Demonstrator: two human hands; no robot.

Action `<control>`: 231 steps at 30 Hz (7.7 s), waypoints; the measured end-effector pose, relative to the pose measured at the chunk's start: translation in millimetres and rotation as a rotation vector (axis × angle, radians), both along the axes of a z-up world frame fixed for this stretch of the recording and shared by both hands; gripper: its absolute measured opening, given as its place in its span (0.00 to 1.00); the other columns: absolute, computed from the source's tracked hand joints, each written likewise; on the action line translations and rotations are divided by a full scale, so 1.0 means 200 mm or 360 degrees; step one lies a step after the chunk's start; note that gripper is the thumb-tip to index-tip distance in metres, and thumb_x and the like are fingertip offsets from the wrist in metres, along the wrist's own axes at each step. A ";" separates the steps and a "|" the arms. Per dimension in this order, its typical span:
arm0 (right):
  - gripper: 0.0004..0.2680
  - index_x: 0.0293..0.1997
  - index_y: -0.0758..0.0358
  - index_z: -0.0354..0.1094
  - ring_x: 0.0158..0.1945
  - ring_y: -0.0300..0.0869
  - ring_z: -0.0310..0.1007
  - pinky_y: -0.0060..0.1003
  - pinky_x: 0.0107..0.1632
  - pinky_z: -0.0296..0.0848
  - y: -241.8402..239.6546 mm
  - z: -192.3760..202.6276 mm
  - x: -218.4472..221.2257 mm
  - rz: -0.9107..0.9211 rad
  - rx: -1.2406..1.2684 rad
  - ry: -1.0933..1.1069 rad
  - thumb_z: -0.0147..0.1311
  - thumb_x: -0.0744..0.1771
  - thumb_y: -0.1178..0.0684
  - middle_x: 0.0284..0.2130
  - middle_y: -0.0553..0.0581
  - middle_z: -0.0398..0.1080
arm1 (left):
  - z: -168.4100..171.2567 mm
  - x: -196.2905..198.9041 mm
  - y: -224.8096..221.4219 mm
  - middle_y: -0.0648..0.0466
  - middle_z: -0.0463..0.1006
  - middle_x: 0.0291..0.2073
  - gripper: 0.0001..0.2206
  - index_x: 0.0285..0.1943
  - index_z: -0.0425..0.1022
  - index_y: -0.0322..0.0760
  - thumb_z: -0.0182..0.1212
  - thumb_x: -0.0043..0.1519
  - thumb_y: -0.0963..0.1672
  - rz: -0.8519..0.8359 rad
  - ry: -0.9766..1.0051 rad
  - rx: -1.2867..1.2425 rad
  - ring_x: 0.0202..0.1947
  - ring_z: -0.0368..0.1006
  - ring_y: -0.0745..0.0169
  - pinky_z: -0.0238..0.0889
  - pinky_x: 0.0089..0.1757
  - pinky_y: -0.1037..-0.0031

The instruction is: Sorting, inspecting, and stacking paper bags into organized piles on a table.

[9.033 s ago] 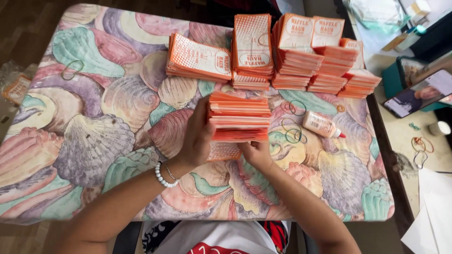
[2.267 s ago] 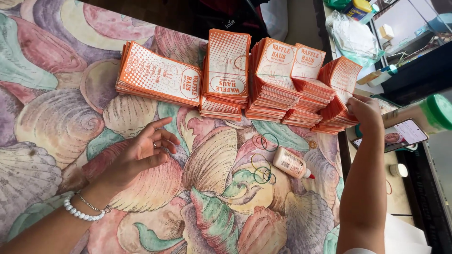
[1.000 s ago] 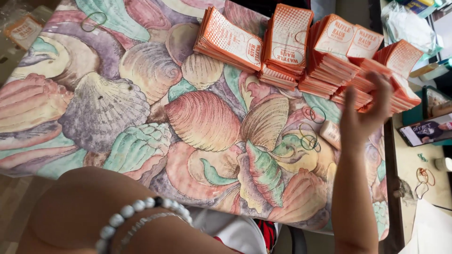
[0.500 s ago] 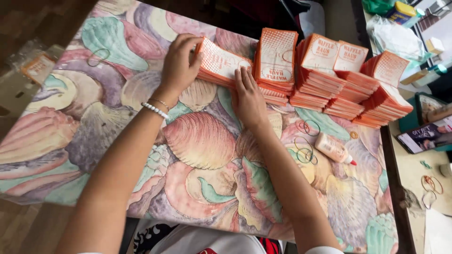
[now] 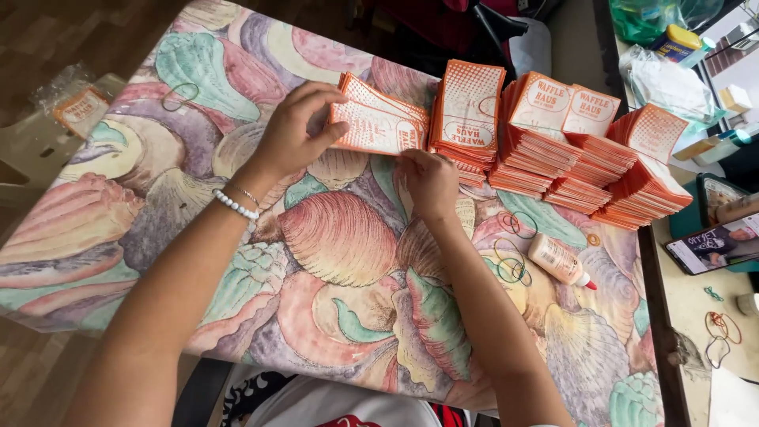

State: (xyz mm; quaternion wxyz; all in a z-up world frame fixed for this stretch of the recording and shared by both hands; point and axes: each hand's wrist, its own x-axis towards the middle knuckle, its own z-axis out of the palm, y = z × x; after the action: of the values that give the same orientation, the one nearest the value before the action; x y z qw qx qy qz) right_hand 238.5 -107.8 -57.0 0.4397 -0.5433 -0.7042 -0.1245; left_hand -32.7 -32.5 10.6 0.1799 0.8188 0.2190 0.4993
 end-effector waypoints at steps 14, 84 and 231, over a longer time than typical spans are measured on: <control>0.06 0.32 0.57 0.79 0.32 0.49 0.79 0.38 0.44 0.74 -0.56 0.52 -0.05 0.0249 0.0262 -0.0010 0.68 0.62 0.65 0.28 0.51 0.79 | 0.18 -0.09 -0.34 0.46 0.59 0.69 0.41 0.74 0.62 0.37 0.79 0.50 0.48 -0.0638 -0.0083 -0.0438 0.68 0.60 0.43 0.62 0.59 0.52; 0.05 0.33 0.64 0.77 0.25 0.35 0.72 0.27 0.41 0.73 -0.85 0.38 0.21 -0.0032 -0.0843 0.1081 0.68 0.66 0.57 0.16 0.54 0.72 | -0.16 0.20 -0.50 0.49 0.83 0.30 0.08 0.48 0.79 0.24 0.62 0.65 0.39 -0.0750 -0.0483 -0.1737 0.35 0.77 0.70 0.75 0.42 0.76; 0.11 0.50 0.62 0.77 0.50 0.46 0.80 0.39 0.56 0.73 -0.81 0.24 0.43 0.0505 -0.1148 0.0222 0.54 0.66 0.66 0.50 0.59 0.78 | 0.04 -0.16 -0.17 0.54 0.77 0.43 0.07 0.46 0.74 0.37 0.60 0.67 0.45 -0.0296 -0.0578 -0.1542 0.49 0.75 0.59 0.76 0.49 0.74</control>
State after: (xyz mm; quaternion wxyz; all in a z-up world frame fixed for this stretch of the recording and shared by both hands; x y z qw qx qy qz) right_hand 324.5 -270.1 -8.7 0.2813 -0.5545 -0.7463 0.2374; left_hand -64.9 -65.5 18.7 0.6165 0.5580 0.3164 0.4566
